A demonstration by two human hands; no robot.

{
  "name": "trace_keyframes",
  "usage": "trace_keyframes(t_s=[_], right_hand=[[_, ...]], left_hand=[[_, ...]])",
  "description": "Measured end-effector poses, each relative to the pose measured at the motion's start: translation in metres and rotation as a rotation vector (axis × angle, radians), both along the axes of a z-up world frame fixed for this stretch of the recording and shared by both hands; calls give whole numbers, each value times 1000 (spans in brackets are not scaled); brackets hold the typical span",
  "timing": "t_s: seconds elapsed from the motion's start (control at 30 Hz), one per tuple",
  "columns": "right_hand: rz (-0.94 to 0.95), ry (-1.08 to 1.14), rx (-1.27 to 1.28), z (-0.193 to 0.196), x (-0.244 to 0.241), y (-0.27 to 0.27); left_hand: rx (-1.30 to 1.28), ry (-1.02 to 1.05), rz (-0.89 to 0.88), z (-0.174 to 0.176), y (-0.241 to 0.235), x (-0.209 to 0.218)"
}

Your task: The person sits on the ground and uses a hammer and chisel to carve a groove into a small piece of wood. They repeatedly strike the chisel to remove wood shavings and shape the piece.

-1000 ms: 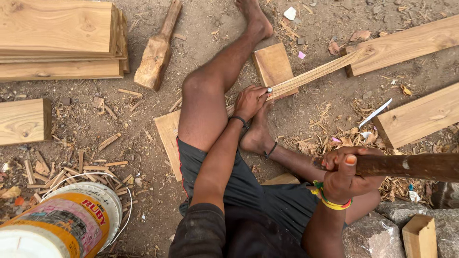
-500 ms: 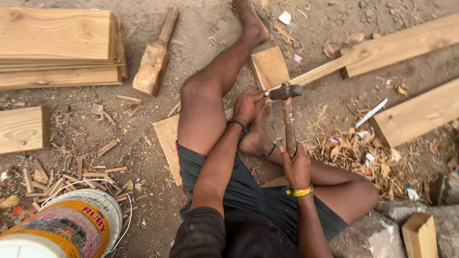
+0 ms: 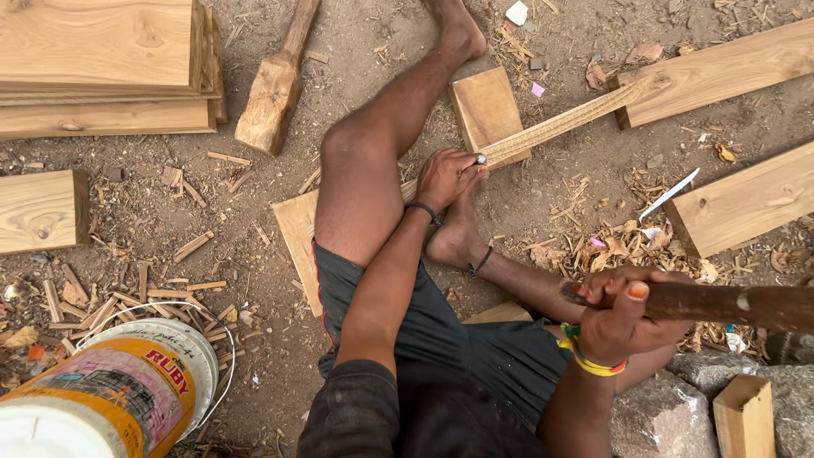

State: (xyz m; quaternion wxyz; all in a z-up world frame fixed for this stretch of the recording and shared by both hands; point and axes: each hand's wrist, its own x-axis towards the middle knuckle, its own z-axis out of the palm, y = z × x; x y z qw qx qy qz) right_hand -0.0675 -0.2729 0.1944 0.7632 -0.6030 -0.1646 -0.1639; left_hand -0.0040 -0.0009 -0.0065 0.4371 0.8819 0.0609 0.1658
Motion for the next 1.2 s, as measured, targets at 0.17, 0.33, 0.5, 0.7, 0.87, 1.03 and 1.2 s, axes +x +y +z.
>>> trace_keyframes(t_s=[0.17,0.33,0.5,0.7,0.87,1.03,1.2], right_hand=[[-33,225,-217,-54,0,9],[128,214,-1236,-104,4,10],[154,190,-1126,-115,-5,3],[117,566,-898,-102,-19,1],[94,564,-577,-53,-9,11],[102,345,-233,5,9,19],[65,180,-72,28,18,25]], left_hand=[[28,1,9,5,0,1],[-7,34,-6,0,-2,0],[5,-116,43,-15,-4,-3],[-184,-38,172,-7,10,-2],[-145,-10,160,-8,10,1],[-110,10,104,0,10,-1],[-59,15,95,3,8,-2]])
